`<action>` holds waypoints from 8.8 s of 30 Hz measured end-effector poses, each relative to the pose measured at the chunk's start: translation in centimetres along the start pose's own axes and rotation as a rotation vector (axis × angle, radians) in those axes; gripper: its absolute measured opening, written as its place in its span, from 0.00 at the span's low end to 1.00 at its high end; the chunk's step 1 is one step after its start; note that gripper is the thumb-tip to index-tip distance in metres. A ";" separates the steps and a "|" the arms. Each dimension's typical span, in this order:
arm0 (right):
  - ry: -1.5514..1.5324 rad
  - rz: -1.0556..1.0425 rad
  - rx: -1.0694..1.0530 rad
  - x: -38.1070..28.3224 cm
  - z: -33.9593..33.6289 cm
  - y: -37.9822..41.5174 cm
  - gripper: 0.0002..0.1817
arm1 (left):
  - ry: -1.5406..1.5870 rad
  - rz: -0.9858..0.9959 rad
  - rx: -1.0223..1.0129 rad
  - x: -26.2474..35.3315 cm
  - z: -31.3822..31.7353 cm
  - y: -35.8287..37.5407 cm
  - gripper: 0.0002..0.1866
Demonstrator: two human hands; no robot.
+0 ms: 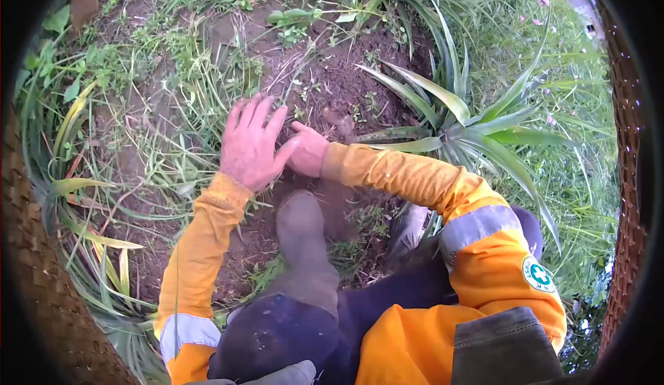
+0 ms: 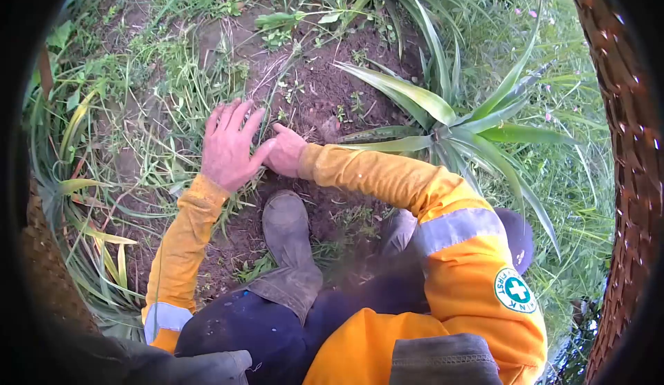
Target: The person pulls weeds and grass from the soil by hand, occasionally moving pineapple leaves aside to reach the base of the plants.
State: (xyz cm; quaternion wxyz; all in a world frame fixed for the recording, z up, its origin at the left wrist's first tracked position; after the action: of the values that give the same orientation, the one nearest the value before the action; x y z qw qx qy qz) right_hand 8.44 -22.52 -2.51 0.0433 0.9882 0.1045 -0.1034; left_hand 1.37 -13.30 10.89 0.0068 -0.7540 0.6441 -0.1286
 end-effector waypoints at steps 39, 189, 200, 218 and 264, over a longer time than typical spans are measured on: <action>-0.282 1.444 0.552 33.0 -0.3 7.9 0.41 | 0.579 0.028 -0.252 3.9 5.6 6.6 0.14; -0.116 0.875 -0.360 31.9 -5.7 6.6 0.41 | -0.230 -1.009 0.116 4.3 10.6 27.1 0.32; -0.311 0.670 -0.582 26.8 -6.2 8.7 0.39 | -0.270 -1.001 0.134 4.7 10.4 26.5 0.30; -0.144 0.393 -0.759 19.2 -4.8 6.1 0.39 | -0.238 -1.017 0.153 4.2 11.0 27.0 0.31; -0.233 -0.498 -0.393 7.2 -3.3 7.2 0.16 | -0.018 -0.679 -0.111 6.8 9.1 19.4 0.25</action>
State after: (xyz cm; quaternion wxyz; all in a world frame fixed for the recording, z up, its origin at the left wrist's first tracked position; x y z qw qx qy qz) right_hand 17.50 -27.80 -0.31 0.2182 0.8866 0.3549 -0.2008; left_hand -14.66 -24.61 -0.10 -0.0719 -0.9256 0.3625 -0.0817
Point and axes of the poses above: each hand's wrist, its own y-axis away from the middle knuckle, its own z-axis out of the palm, x = y × z, the point moved 4 cm from there along -y, towards the middle knuckle, and after that the axes turned 2 degrees about -z, right-handed, at the moved point
